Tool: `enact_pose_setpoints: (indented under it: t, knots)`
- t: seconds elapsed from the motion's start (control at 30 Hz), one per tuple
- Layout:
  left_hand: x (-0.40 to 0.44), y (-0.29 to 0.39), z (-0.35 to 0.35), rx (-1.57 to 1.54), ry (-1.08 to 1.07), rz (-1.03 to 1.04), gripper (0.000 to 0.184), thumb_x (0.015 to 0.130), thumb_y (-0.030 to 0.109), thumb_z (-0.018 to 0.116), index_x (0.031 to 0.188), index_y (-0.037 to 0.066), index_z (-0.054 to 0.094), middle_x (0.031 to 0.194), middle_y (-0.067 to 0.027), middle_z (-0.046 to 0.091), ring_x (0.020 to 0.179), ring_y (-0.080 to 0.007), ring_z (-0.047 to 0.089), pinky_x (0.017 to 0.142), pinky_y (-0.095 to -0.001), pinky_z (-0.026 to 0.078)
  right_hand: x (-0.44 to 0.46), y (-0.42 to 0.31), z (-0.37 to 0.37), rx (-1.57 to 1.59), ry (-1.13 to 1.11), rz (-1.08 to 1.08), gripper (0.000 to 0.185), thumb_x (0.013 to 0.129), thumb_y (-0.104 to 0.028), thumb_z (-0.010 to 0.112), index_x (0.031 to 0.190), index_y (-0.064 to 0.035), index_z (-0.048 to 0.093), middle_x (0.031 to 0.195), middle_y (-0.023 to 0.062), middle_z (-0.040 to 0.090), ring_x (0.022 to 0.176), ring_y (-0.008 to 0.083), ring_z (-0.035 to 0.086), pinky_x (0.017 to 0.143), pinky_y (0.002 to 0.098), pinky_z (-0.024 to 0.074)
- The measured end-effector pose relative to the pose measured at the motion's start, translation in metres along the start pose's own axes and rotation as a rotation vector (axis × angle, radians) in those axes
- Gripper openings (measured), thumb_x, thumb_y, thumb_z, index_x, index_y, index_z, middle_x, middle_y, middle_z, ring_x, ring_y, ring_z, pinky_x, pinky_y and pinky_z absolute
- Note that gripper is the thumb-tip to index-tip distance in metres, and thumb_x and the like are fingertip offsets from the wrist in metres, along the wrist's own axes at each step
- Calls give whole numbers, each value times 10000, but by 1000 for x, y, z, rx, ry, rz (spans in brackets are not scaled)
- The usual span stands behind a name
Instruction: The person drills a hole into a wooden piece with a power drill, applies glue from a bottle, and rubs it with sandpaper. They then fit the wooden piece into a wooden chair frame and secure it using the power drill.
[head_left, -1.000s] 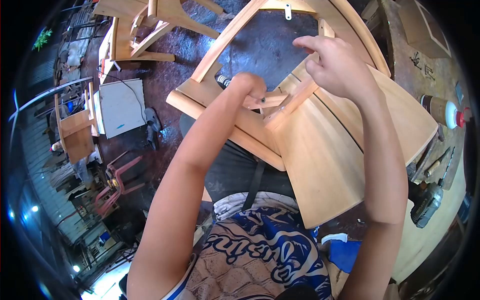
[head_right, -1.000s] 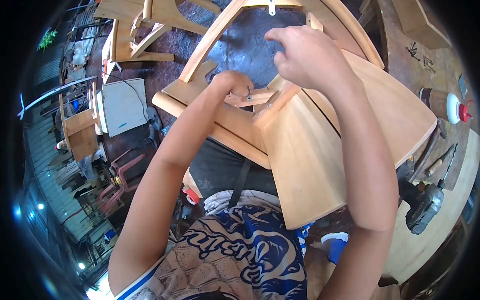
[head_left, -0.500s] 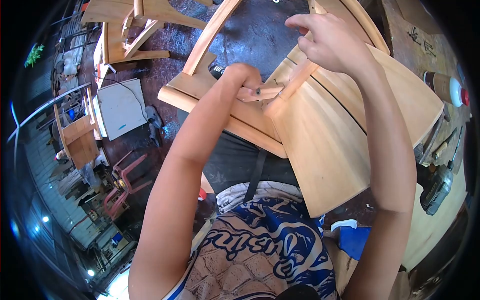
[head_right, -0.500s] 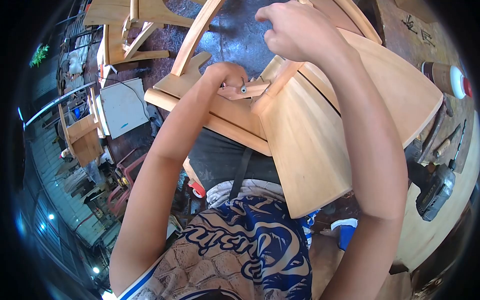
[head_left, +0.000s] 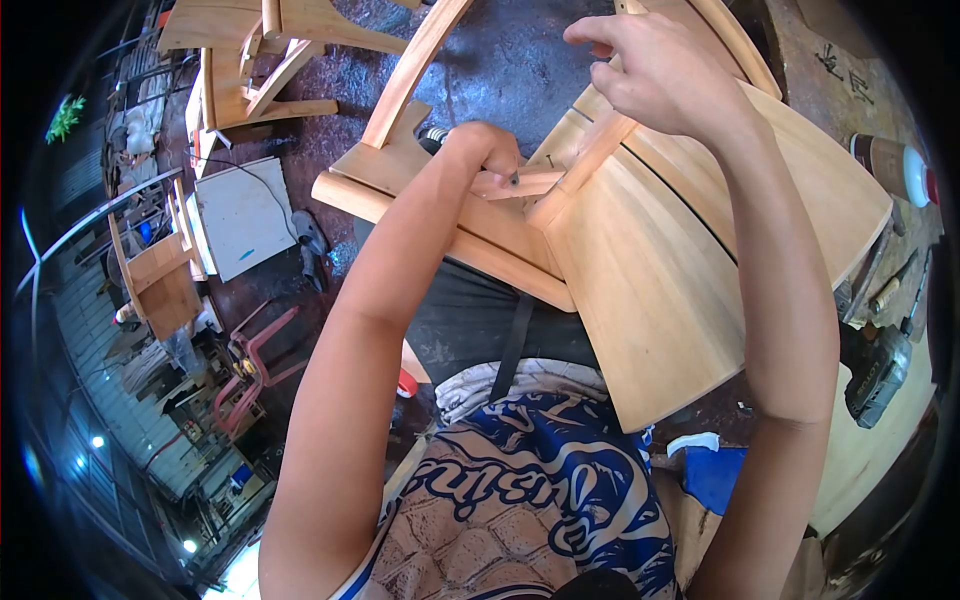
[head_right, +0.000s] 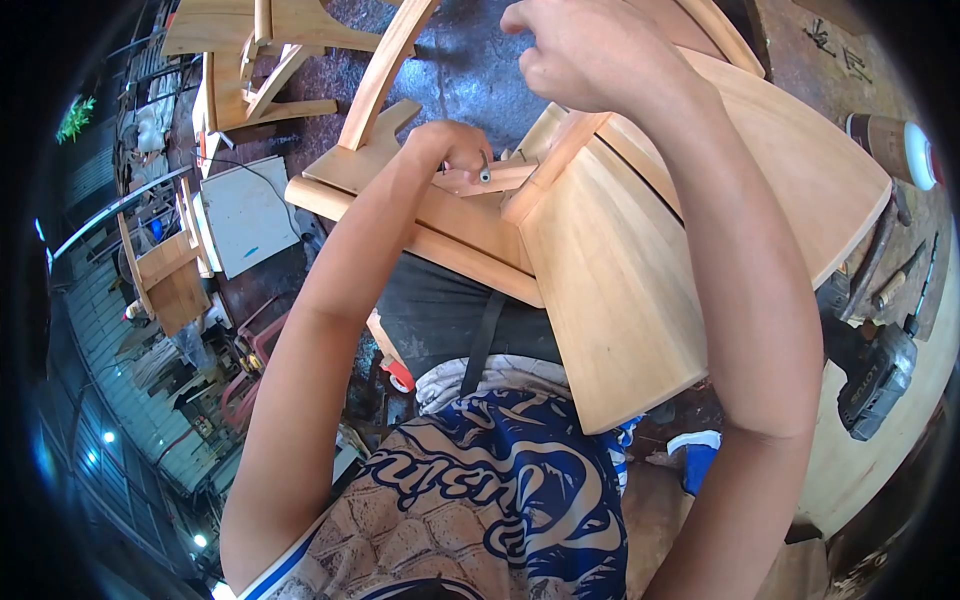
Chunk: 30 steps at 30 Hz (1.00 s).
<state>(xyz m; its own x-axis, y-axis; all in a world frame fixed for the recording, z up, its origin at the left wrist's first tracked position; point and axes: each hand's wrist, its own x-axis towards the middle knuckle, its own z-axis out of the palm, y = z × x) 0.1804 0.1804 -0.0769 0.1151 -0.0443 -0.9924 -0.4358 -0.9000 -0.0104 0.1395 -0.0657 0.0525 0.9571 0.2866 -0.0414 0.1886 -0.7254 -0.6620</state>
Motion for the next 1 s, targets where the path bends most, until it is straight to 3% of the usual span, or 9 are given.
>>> enact_pose_setpoints:
  t: [0.37,0.43,0.53,0.57,0.63,0.67,0.73,1.0]
  knots:
    - [-9,4,-2,18,15,15,486,747,191,772,1229,171,718,1310,-163,651,1193,-360,615,959,-470,498,1,-7,-10,3,18,12,453,830,-125,545,1259,-23,647,1062,211,716,1006,334,691,912,438,535]
    - [-10,4,-2,14,15,18,491,747,192,771,1234,175,714,1309,-162,652,1193,-359,614,958,-471,498,2,-26,-34,73,-225,129,425,793,-8,528,1163,-65,728,955,220,732,808,338,694,760,443,582]
    - [-7,2,-2,-7,3,18,510,745,187,772,1250,185,704,1310,-158,651,1194,-356,613,954,-470,499,-5,-29,-35,62,-143,24,472,801,48,467,1202,-44,699,945,228,723,767,342,683,752,469,584]
    - [-6,2,-1,-12,-6,12,513,746,187,773,1254,186,701,1312,-157,651,1194,-354,613,952,-469,499,-3,-22,-30,63,-143,24,472,801,48,467,1202,-44,699,945,228,723,767,342,683,752,469,584]
    - [-5,2,-1,-17,-13,6,517,746,187,775,1257,188,698,1313,-155,650,1193,-352,613,950,-469,500,2,-5,-11,21,-19,-36,340,773,-70,587,1067,-29,751,908,222,730,761,335,688,728,447,574]
    - [-6,2,-1,-23,-13,3,517,747,188,777,1258,187,697,1314,-153,650,1193,-351,614,949,-470,500,1,-1,-6,21,-19,-36,340,773,-70,587,1067,-29,751,908,222,730,761,335,688,728,447,574]
    - [-4,2,-1,-29,-13,1,518,748,189,779,1259,186,697,1316,-150,649,1192,-349,614,947,-470,501,-1,0,0,-3,21,-3,451,831,-132,545,1256,-23,649,1056,210,716,1002,334,689,907,436,534]
    - [1,2,3,12,22,-3,503,740,202,794,1237,210,716,1292,-146,665,1187,-353,621,943,-479,504,-1,-4,-4,-29,6,5,468,818,-128,530,1256,-11,648,1081,222,712,1010,346,683,904,442,524]
